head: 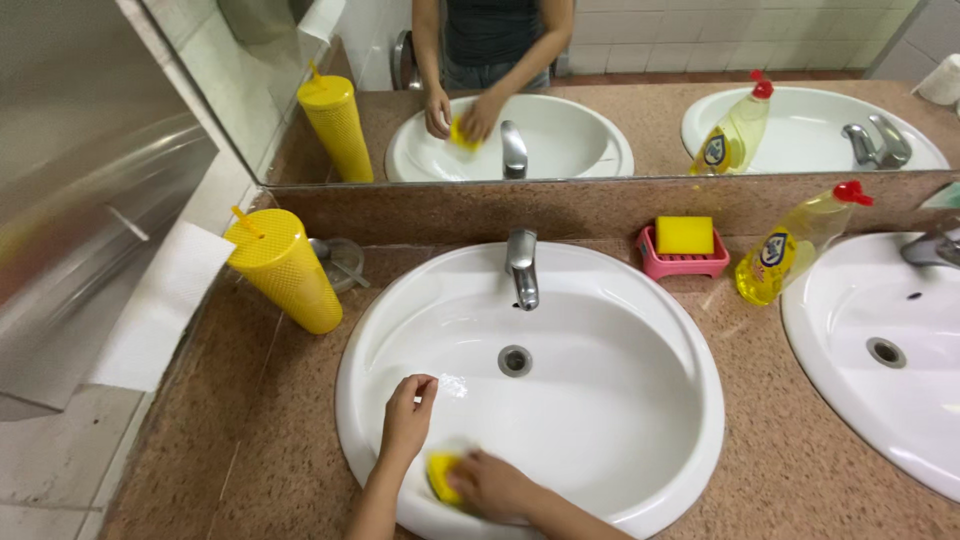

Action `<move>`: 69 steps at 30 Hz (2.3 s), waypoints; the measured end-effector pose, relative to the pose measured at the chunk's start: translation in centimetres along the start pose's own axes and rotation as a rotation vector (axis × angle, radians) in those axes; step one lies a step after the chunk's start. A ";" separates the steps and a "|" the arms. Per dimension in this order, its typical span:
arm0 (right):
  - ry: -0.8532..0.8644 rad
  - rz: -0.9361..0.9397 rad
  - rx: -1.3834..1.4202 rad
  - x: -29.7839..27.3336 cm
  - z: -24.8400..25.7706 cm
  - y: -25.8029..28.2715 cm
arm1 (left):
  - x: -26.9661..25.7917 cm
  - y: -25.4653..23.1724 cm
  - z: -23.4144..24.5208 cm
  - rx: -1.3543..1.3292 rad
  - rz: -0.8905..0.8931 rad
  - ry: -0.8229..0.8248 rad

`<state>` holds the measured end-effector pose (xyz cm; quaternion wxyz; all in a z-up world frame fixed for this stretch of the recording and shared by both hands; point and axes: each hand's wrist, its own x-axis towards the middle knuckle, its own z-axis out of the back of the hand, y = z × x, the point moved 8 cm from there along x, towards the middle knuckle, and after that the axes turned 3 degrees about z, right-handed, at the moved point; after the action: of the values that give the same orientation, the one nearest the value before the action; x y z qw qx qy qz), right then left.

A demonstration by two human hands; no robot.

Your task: The person cleans two bathroom sinks using a yellow sponge and liquid soap. They apply soap to the sponge, scrub the basin and faucet of the first sink, rinse, and repeat the process on the second sink.

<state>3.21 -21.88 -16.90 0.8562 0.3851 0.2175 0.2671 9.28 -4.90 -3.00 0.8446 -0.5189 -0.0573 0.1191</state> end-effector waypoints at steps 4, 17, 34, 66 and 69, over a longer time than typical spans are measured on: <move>0.270 -0.289 -0.432 -10.9 12.2 -3.6 | 0.6 1.2 -1.5 0.016 0.015 0.003; -0.385 -0.317 -0.325 11.6 15.6 -14.6 | 0.8 -0.8 -7.3 0.004 0.064 0.078; -0.238 -0.067 -0.744 14.1 12.7 -11.9 | -0.8 1.0 0.7 0.064 0.120 -0.055; -0.792 0.124 -0.440 19.2 20.7 6.2 | 1.4 -2.4 5.8 -0.183 0.032 -0.154; -0.732 0.168 -0.557 14.5 24.2 1.0 | 3.8 -5.2 2.3 -0.257 -0.021 -0.066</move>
<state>27.99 -25.40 -3.84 0.9228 0.2257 -0.2109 0.2304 13.17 -4.22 2.60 0.7700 -0.6179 -0.1053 0.1192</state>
